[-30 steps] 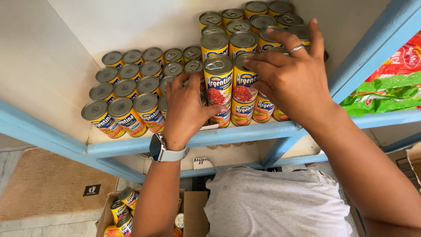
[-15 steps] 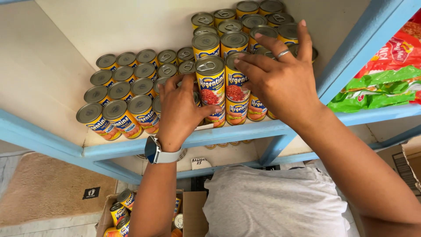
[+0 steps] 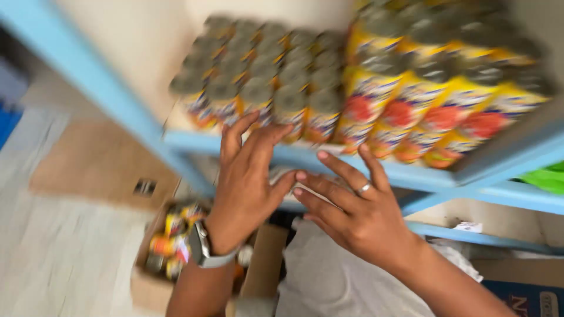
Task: Stocking canned goods and instant noodles on grocery store shelves from a cardboard box.
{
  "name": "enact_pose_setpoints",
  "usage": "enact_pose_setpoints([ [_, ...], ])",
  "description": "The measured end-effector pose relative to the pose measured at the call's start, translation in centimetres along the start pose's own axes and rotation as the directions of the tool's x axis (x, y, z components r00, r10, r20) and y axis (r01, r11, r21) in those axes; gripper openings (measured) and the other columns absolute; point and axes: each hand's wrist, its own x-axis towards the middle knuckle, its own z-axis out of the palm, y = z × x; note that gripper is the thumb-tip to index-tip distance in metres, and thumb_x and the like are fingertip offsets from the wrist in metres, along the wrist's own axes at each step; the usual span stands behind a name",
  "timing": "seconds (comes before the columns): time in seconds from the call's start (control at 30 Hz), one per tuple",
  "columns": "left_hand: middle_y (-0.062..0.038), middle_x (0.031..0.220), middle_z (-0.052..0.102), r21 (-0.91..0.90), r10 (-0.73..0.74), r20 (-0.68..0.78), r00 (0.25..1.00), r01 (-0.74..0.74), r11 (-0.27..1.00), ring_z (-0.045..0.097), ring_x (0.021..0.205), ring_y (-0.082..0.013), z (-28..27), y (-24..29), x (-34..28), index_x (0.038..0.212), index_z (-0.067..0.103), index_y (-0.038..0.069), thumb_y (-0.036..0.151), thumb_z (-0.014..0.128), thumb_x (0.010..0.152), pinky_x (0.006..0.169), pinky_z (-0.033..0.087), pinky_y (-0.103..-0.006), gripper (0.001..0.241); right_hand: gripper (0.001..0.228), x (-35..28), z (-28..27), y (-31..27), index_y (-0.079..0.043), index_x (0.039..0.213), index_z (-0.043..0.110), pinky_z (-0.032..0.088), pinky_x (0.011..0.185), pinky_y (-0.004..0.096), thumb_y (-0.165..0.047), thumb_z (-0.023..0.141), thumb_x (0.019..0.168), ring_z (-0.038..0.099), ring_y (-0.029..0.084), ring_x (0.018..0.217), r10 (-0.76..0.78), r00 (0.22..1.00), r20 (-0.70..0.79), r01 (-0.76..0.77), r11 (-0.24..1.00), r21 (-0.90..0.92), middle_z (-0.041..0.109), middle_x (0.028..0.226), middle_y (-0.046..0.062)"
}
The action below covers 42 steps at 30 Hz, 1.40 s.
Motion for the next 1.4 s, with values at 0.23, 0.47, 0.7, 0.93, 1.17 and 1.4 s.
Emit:
enact_pose_setpoints([
  [0.23,-0.014,0.118,0.071,0.061,-0.343,0.338,0.876,0.344,0.937,0.06,0.115,-0.0374,-3.2,-10.5,-14.6,0.117,0.07,0.008,0.026,0.082,0.082,0.1,0.046,-0.0472,0.041,0.05,-3.1,14.8,-8.8,-0.016,0.127,0.07,0.031,0.114,0.058,-0.031,0.079,0.08,0.048,0.03,0.138,-0.133,0.936,0.325,-0.054,0.859,0.509,0.062,0.14,0.003],
  [0.47,-0.008,0.122,0.07,0.507,-0.733,0.34,0.59,0.542,0.671,0.059,0.12,-0.0348,4.1,-20.3,-30.5,0.118,0.072,0.014,0.024,0.077,0.081,0.1,0.048,-0.0518,0.039,0.051,-9.1,25.7,-14.7,-0.014,0.127,0.068,0.039,0.108,0.052,-0.027,0.079,0.079,0.052,0.026,0.136,-0.198,0.755,0.625,-0.304,0.739,0.602,0.066,0.135,0.001],
  [0.7,-0.01,0.124,0.066,0.805,-0.64,0.227,0.734,0.228,0.547,0.054,0.123,-0.0323,15.0,-27.9,-38.0,0.126,0.067,0.01,0.019,0.055,0.095,0.117,0.028,-0.0633,0.035,0.05,-11.4,27.7,-14.0,-0.017,0.13,0.067,0.049,0.097,0.046,-0.032,0.077,0.084,0.064,0.033,0.115,-0.153,0.624,0.766,-0.441,0.74,0.508,0.071,0.121,0.01],
  [0.93,-0.018,0.13,0.06,0.826,-0.818,0.267,0.509,0.317,0.467,0.054,0.124,-0.0373,13.3,-23.7,-31.8,0.118,0.059,0.006,0.034,0.073,0.082,0.107,0.04,-0.0538,0.048,0.047,-11.1,28.7,-13.0,-0.02,0.137,0.065,0.056,0.09,0.04,-0.027,0.07,0.091,0.072,0.031,0.106,0.02,0.498,0.867,-0.764,0.482,0.428,0.075,0.114,0.013],
  [1.17,-0.025,0.117,0.066,0.218,-0.741,0.342,0.578,0.718,0.661,0.066,0.104,-0.0431,9.1,-11.3,-28.3,0.136,0.047,0.003,0.033,0.077,0.079,0.084,0.055,-0.0513,0.071,0.055,-13.7,33.0,-13.1,-0.003,0.142,0.052,0.051,0.098,0.039,-0.024,0.074,0.096,0.065,0.027,0.117,0.386,0.745,0.544,-0.635,0.157,0.757,0.065,0.132,0.018],
  [1.4,-0.02,0.129,0.062,-0.272,-0.547,0.314,0.776,0.625,0.731,0.064,0.117,-0.0361,1.6,-4.9,-18.2,0.145,0.041,-0.001,0.018,0.073,0.081,0.095,0.051,-0.043,0.074,0.037,-2.2,14.6,-7.4,-0.006,0.122,0.073,0.061,0.094,0.034,-0.006,0.079,0.085,0.073,0.023,0.114,0.259,0.89,0.376,-0.445,0.313,0.839,0.071,0.132,0.01],
])
